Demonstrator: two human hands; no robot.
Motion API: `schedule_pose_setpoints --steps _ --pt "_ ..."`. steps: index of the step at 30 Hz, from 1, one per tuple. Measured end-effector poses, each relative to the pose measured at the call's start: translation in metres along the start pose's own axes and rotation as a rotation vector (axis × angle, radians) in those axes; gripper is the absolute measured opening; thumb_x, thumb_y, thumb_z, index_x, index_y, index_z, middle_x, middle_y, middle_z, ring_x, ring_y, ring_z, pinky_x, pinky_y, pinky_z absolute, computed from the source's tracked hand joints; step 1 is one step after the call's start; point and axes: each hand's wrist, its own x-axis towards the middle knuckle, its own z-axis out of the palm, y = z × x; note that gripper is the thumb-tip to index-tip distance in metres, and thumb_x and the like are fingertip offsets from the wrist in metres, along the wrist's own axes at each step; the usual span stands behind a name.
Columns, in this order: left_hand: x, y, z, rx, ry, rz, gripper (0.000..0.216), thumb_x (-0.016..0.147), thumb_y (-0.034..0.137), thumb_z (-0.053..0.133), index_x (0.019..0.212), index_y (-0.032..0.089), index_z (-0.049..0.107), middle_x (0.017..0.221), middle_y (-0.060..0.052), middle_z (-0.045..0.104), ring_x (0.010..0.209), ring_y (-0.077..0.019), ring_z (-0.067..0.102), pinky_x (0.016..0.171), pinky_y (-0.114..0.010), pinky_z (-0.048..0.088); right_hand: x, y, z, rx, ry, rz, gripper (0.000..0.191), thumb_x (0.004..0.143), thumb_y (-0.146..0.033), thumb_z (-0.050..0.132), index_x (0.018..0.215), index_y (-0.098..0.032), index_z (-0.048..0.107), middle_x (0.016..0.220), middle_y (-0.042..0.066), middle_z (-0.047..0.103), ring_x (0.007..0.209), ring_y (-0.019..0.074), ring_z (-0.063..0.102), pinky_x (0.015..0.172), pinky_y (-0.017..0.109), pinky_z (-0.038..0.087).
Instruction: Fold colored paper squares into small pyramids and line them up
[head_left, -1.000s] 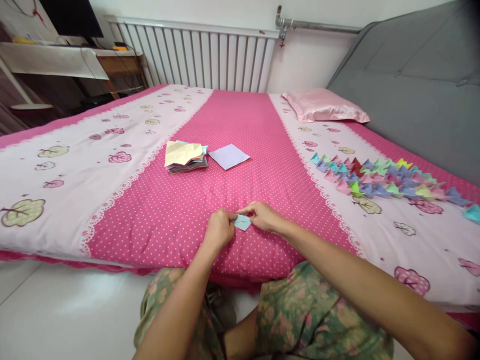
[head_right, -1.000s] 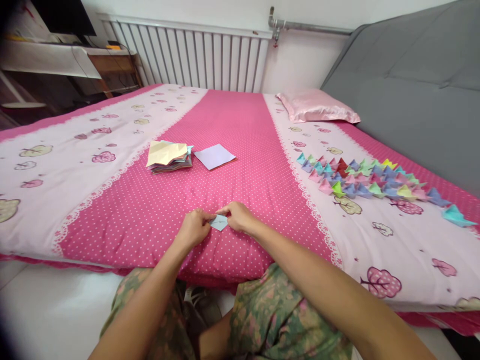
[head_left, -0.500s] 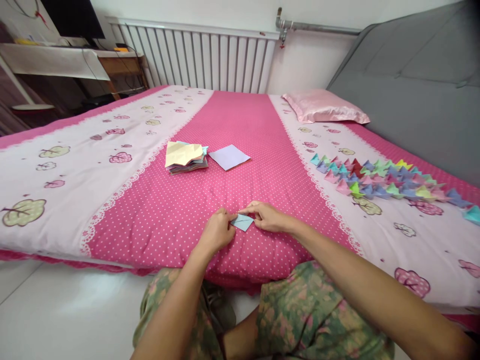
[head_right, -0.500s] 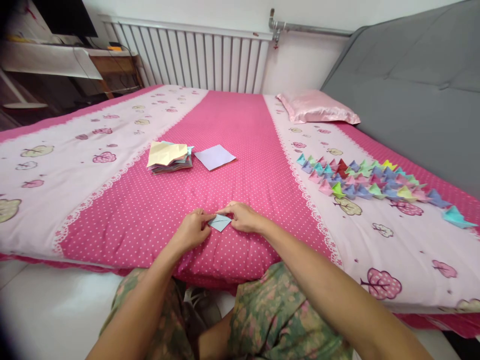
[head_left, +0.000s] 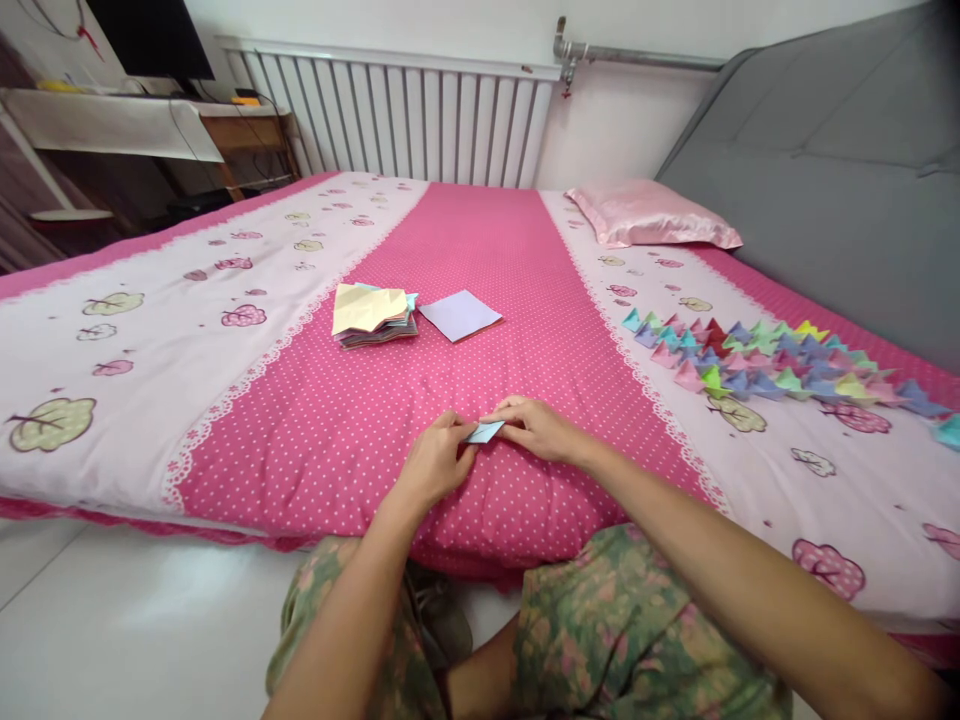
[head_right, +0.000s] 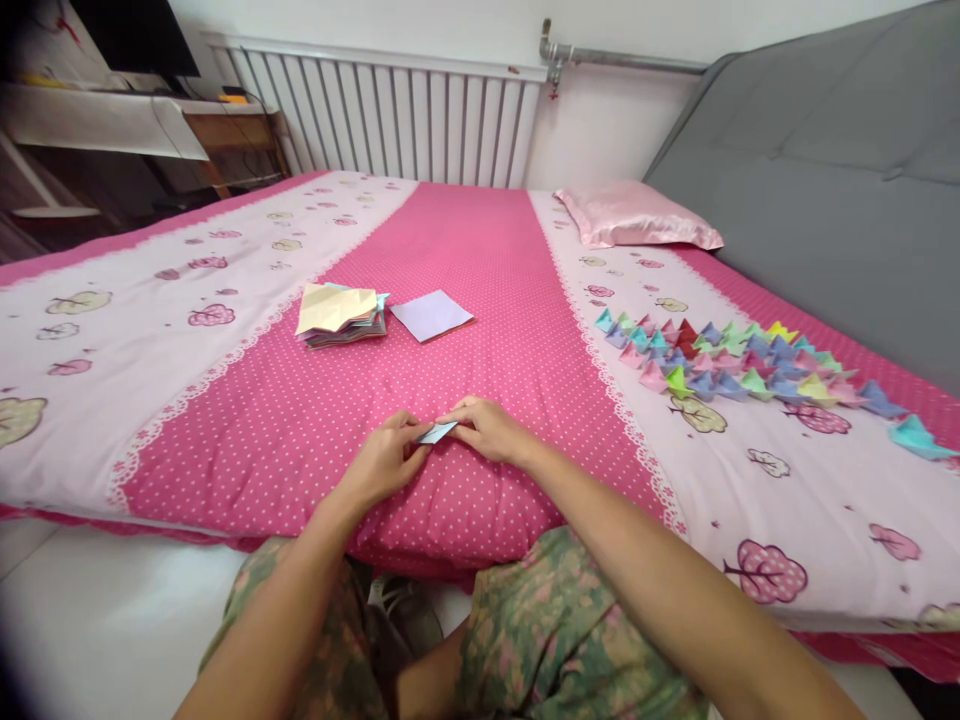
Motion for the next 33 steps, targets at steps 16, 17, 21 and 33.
schedule_pose_setpoints --steps 16,17,21,33 --pt "0.007 0.001 0.006 -0.995 0.087 -0.331 0.024 0.065 0.027 0.061 0.081 0.01 0.058 0.066 -0.004 0.065 0.057 -0.0106 0.059 0.056 -0.022 0.045 0.003 -0.011 0.01 0.739 0.037 0.341 0.019 0.074 -0.02 0.053 0.092 -0.013 0.052 0.058 -0.002 0.06 0.049 0.0085 0.056 0.051 0.02 0.044" --pt "0.007 0.001 0.006 -1.0 0.089 -0.338 0.023 0.064 0.027 0.062 0.08 0.01 0.057 0.064 -0.004 0.064 0.055 -0.01 0.058 0.055 -0.021 0.044 0.003 -0.012 0.01 0.756 0.027 0.361 0.019 0.074 -0.019 0.052 0.092 -0.013 0.052 0.056 -0.002 0.06 0.048 0.0084 0.056 0.05 0.019 0.044" --pt "0.007 0.002 0.006 -1.048 0.069 -0.361 0.023 0.063 0.024 0.062 0.08 0.011 0.055 0.06 -0.002 0.063 0.051 -0.0094 0.057 0.051 -0.02 0.045 0.003 -0.014 0.013 0.825 0.044 0.412 0.016 0.074 -0.015 0.053 0.09 -0.012 0.054 0.055 -0.001 0.061 0.046 0.0078 0.058 0.045 0.016 0.044" --pt "0.006 0.008 0.0 -1.208 0.162 -0.406 0.015 0.062 0.017 0.061 0.075 0.01 0.06 0.058 -0.004 0.064 0.053 -0.0103 0.061 0.052 -0.016 0.047 0.003 -0.015 0.011 0.981 0.136 0.487 0.019 0.068 -0.011 0.053 0.081 -0.013 0.066 0.053 0.001 0.064 0.046 0.0073 0.058 0.046 0.015 0.046"
